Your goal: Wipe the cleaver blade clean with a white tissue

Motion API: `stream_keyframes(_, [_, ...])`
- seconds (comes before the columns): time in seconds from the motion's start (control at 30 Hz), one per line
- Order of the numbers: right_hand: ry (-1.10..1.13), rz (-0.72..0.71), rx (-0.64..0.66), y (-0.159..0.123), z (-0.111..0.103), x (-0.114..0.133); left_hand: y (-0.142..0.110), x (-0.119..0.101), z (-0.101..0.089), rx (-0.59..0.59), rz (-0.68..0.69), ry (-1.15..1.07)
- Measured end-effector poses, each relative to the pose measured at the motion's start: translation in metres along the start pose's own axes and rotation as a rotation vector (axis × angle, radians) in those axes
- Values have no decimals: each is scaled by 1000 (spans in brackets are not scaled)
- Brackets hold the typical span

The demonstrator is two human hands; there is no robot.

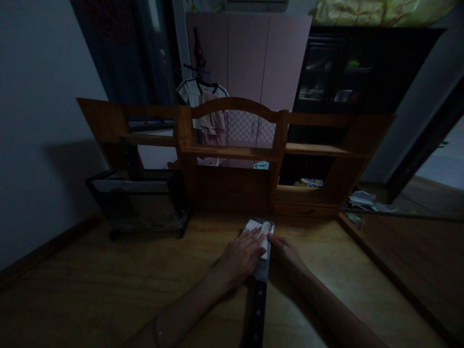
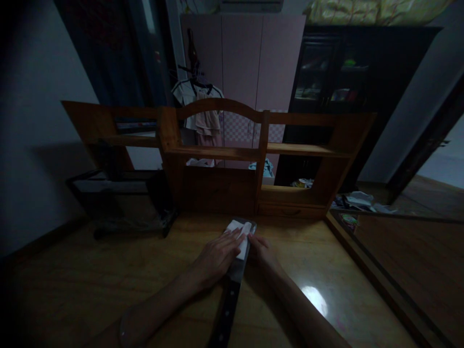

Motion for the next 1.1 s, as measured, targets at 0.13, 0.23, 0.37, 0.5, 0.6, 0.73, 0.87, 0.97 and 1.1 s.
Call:
stream_keyframes(0.13, [-48, 22, 3, -1, 1, 1, -2, 9, 3, -47, -72, 31])
stream_keyframes(0.23, [-63, 32, 8, -2, 2, 2, -4, 15, 7, -78, -126, 58])
stream_keyframes(0.37, [-73, 29, 5, -3, 2, 2, -3, 12, 7, -89, -127, 68])
stream_keyframes(0.5, [-96, -1, -5, 0, -1, 1, 0, -1, 2, -73, -41, 39])
stream_keyframes(0.6, [-103, -34, -24, 2, -4, 0, 1, -6, 4, -26, 0, 10])
stream_keyframes(0.73, [-111, -41, -30, 3, -5, -1, 0, -3, 8, 6, -17, -4])
stream_keyframes(0.87, [-118, -32, -31, 1, -3, -1, 0, 1, 9, -8, -37, -7])
stream_keyframes(0.97, [-122, -3, -1, 1, -1, -2, 0, 5, 9, -31, -64, -6])
stream_keyframes(1.1, [-135, 11, 24, 1, -1, -2, -1, 10, 11, -61, -136, -12])
Point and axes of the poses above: each hand's wrist, its own y-axis towards the middle knuckle, its own z-axis out of the palm, x = y × z, the point moved 3 cm from there along y, towards the middle knuckle, and after that the axes turned 8 degrees about z, right-handed, at the moved point
